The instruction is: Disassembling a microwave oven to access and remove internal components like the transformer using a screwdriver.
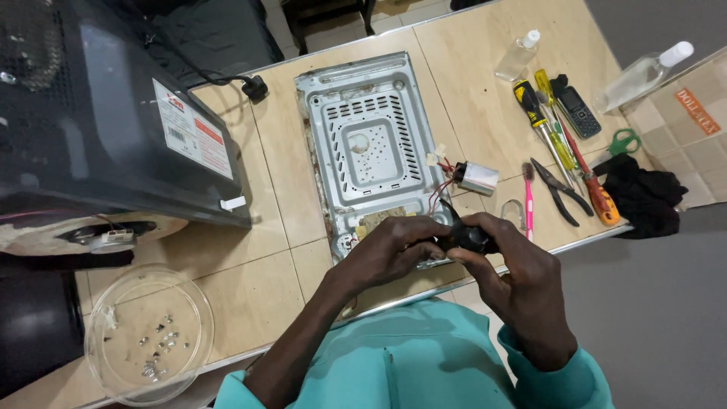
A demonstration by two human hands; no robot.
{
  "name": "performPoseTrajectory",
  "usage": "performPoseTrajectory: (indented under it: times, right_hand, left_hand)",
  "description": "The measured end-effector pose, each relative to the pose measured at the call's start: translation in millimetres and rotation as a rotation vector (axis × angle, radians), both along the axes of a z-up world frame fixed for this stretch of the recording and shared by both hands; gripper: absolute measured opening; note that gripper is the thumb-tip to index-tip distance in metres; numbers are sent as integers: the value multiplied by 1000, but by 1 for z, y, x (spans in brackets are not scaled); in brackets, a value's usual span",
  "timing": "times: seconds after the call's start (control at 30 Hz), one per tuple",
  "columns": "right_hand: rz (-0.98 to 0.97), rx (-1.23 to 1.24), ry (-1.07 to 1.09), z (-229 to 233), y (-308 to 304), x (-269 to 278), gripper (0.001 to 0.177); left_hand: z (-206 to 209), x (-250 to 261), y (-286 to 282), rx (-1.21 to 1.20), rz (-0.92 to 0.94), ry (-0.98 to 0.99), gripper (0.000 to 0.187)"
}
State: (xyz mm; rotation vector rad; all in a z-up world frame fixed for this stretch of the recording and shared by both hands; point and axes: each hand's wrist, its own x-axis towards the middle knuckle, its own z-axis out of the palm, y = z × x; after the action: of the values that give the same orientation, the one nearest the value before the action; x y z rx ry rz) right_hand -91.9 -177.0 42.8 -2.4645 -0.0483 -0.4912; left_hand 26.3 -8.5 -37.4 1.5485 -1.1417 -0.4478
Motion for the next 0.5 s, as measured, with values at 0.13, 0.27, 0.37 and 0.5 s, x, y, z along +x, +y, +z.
performPoseTrajectory:
  times: [0.13,0.27,0.37,0.5]
  right_hand:
    - [2,19,12,5,-2,4,33]
    - [253,199,122,30,-4,9,36]
    - [345,253,206,43,-3,13,37]
    - [467,337,242,48,-4,19,35]
  left_hand:
    - [-2,1,3,11,27,-24,27]
    - [2,2,9,55,27,2,28]
    - [0,-1,11,96,16,-3,36]
    - [-5,-3,11,9,49,-11,36]
